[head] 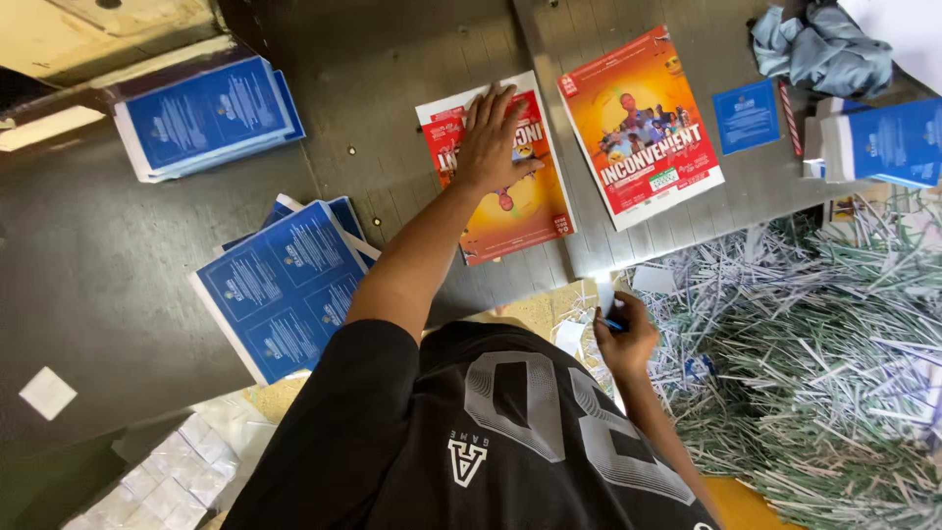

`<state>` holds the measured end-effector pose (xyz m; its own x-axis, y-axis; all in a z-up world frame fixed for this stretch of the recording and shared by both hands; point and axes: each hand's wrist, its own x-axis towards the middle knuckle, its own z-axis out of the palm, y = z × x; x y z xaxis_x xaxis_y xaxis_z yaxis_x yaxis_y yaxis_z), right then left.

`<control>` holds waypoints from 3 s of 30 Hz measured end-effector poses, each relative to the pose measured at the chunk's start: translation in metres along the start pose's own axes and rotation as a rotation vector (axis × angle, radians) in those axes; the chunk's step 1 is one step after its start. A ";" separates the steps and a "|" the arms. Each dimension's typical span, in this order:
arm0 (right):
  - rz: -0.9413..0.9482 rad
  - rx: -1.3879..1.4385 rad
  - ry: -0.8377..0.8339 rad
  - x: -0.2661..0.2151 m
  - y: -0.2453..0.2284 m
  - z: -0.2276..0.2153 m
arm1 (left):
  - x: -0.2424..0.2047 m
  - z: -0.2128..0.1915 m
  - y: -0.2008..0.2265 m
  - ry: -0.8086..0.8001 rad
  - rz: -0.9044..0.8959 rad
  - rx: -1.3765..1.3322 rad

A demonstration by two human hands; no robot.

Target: The person uses a utility knife to cut a large printed poster into smaller sections on a metal workbench. They align the poster, score the paper along a straight edge, and separate the cut pieces. The person then stacks the cut sections and hands them to another person.

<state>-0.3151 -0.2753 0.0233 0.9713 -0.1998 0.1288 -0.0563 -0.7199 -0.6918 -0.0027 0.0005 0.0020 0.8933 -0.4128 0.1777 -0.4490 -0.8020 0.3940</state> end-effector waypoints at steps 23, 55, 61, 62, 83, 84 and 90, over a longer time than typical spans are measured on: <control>0.134 0.167 -0.206 0.012 0.017 0.035 | 0.001 0.000 0.006 0.078 0.032 0.063; 0.524 0.376 -0.219 0.041 0.014 0.050 | 0.003 0.005 -0.001 -0.098 -0.007 0.161; 0.487 0.399 -0.215 0.043 0.010 0.047 | 0.004 0.003 0.000 -0.099 -0.021 0.111; 0.501 0.384 -0.226 0.042 0.012 0.048 | 0.004 0.003 0.000 -0.104 -0.027 0.117; 0.550 0.412 -0.233 0.042 0.017 0.051 | 0.006 -0.005 0.004 -0.102 -0.026 0.093; 0.555 0.412 -0.239 0.042 0.017 0.051 | 0.006 -0.004 0.003 -0.092 -0.018 0.093; 0.539 0.411 -0.243 0.043 0.018 0.051 | 0.007 -0.004 0.003 -0.100 -0.029 0.088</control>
<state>-0.2621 -0.2627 -0.0200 0.8597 -0.2689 -0.4343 -0.4972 -0.2454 -0.8322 0.0027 -0.0031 0.0076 0.9013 -0.4266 0.0753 -0.4274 -0.8470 0.3162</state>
